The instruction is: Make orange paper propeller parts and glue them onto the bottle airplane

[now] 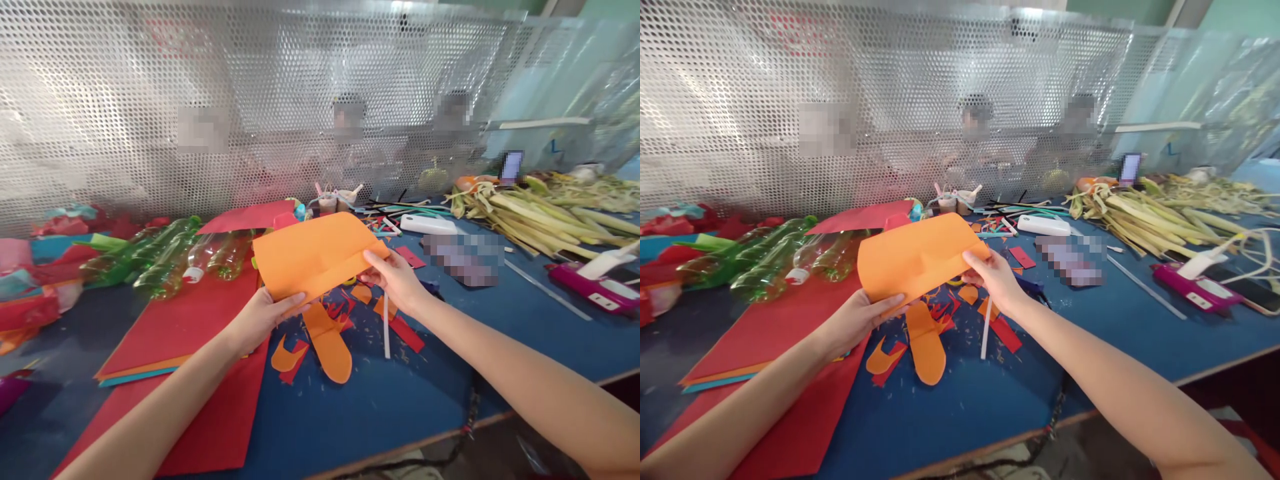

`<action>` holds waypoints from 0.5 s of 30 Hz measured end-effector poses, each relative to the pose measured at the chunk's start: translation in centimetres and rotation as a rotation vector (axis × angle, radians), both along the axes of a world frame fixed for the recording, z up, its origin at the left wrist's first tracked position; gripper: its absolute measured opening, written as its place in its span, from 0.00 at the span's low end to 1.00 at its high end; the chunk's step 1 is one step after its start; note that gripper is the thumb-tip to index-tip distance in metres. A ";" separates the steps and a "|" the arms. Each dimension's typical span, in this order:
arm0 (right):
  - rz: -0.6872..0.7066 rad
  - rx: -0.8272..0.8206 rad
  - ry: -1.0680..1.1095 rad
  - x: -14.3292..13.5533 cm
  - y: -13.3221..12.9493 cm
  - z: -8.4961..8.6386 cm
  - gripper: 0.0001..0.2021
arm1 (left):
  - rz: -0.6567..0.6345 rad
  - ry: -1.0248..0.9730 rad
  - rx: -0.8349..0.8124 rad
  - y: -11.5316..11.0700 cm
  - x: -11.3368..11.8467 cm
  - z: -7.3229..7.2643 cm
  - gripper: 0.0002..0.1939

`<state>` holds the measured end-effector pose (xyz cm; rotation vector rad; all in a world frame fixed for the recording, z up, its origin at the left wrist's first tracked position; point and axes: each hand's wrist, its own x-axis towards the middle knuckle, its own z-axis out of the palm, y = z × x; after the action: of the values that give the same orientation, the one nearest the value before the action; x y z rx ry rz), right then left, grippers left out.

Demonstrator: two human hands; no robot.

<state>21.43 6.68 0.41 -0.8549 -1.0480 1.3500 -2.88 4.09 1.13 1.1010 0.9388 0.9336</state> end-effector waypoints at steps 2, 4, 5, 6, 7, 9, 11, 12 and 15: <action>0.101 -0.019 -0.020 -0.6 -0.6 0.1 0.18 | 0.011 -0.015 0.016 0.0 0.0 -0.2 0.19; 0.202 -0.028 -0.061 -1.3 -1.4 0.0 0.17 | -0.002 -0.009 0.034 -0.2 0.1 -0.1 0.19; 0.237 -0.026 -0.080 -1.7 -1.8 0.0 0.17 | -0.013 0.005 0.042 -0.4 0.2 0.1 0.20; 0.258 -0.020 -0.096 -2.0 -2.1 -0.1 0.16 | -0.028 0.026 0.049 -0.7 0.4 0.3 0.20; 0.267 -0.011 -0.108 -2.3 -2.5 -0.3 0.15 | -0.043 0.049 0.056 -1.0 0.6 0.5 0.20; 0.257 0.011 -0.124 -2.7 -2.9 -0.5 0.13 | -0.059 0.088 0.072 -1.6 1.1 0.9 0.21; 0.224 0.036 -0.131 -3.0 -3.1 -0.6 0.12 | -0.039 0.110 0.085 -2.0 1.6 1.3 0.22; 0.205 0.047 -0.132 -3.0 -3.1 -0.7 0.12 | -0.020 0.116 0.087 -2.1 1.7 1.5 0.23; 0.156 0.065 -0.132 -2.9 -2.9 -0.6 0.13 | 0.019 0.132 0.075 -1.8 1.6 1.8 0.25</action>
<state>18.50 3.82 -0.15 -0.8365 -1.2772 1.3954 -1.24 2.25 2.89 1.2316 1.0301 0.9262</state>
